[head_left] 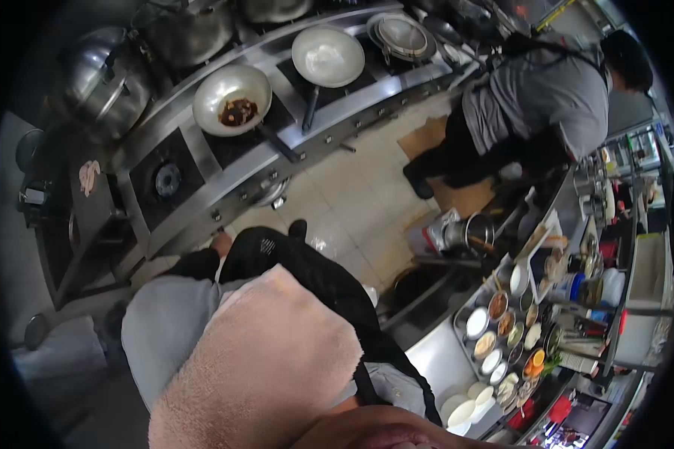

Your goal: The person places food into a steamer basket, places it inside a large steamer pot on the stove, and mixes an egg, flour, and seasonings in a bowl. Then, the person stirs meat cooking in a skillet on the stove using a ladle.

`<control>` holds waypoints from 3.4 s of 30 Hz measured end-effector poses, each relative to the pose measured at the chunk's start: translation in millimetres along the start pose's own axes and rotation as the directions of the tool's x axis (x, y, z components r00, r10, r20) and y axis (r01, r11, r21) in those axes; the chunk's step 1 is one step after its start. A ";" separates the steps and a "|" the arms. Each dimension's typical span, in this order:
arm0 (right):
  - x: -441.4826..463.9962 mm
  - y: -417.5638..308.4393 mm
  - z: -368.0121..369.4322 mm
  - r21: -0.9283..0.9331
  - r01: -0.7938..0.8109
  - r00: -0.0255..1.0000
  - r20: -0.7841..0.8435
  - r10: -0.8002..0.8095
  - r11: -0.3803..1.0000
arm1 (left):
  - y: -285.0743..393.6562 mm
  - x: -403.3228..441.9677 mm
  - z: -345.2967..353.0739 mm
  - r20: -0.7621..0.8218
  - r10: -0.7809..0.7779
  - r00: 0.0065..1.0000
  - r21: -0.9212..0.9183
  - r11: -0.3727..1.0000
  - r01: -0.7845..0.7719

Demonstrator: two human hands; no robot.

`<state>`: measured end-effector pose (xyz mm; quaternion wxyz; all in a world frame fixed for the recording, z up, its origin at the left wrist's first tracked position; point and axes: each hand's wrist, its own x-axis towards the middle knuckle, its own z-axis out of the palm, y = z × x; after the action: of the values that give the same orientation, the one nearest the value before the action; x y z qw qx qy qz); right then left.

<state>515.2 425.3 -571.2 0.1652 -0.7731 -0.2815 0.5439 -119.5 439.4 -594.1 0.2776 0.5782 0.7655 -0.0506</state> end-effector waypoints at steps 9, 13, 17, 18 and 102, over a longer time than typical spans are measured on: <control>106.7 -257.7 -7.3 0.456 0.100 0.995 -0.021 -0.101 0.884 | -6.8 -125.9 -52.9 0.311 -0.415 0.855 -0.447 0.730 0.517; 143.2 -444.6 -13.9 0.420 0.454 0.869 -0.013 -0.496 0.786 | 47.5 -122.2 -107.8 0.206 -0.353 0.912 -0.519 0.751 0.408; 178.7 -622.6 -36.5 0.127 0.816 0.578 -0.142 -0.804 0.564 | 153.9 -106.9 -215.5 0.037 -0.272 0.962 -0.524 0.814 0.250; 199.7 -657.2 -43.6 0.032 0.841 0.533 -0.210 -0.819 0.540 | 183.6 -104.0 -242.6 -0.008 -0.256 0.967 -0.513 0.831 0.216; 360.0 -1258.4 113.3 -0.219 0.957 0.254 0.320 -0.913 0.189 | 589.8 15.2 -603.4 -0.100 -0.538 0.837 0.230 0.806 0.545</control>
<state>177.6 1631.2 -173.8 0.2951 -0.4225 -0.7990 0.3098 195.5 885.3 49.5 0.1654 0.3670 0.8898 -0.2148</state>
